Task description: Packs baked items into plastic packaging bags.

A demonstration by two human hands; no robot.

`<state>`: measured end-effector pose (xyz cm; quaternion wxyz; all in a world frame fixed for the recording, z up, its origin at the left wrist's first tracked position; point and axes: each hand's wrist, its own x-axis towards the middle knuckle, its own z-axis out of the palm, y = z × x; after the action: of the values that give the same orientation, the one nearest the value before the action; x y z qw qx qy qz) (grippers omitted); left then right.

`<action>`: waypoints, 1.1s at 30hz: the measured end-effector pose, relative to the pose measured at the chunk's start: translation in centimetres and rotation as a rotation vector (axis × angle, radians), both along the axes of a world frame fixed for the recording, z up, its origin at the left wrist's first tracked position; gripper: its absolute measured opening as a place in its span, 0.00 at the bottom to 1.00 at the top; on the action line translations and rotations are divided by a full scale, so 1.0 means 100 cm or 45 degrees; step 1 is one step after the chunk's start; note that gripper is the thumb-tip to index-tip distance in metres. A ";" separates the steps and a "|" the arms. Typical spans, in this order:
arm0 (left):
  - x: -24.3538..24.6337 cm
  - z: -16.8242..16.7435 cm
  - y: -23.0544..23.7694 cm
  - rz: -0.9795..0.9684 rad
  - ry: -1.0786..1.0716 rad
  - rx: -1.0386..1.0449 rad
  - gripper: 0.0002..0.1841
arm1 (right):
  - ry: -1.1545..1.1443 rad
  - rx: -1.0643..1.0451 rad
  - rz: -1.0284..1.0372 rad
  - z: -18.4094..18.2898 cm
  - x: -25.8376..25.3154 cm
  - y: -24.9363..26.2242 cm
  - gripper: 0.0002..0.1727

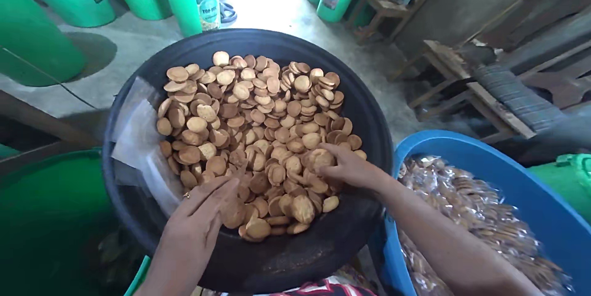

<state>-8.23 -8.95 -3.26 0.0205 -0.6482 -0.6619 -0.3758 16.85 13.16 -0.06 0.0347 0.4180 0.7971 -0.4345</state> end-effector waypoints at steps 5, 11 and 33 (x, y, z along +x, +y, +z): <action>0.000 0.000 0.007 -0.008 0.012 0.018 0.19 | 0.161 -0.155 -0.049 -0.007 0.004 0.003 0.29; 0.005 0.000 0.009 0.008 0.027 0.017 0.20 | -0.099 -0.056 0.721 -0.019 -0.039 -0.018 0.24; -0.003 0.005 0.012 0.044 0.063 0.094 0.18 | 1.394 -1.189 -0.220 -0.001 -0.012 -0.047 0.37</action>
<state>-8.57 -7.78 -2.77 0.0671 -0.6448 -0.6579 -0.3833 15.61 8.43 -0.19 -0.2290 0.1436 0.3956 -0.8777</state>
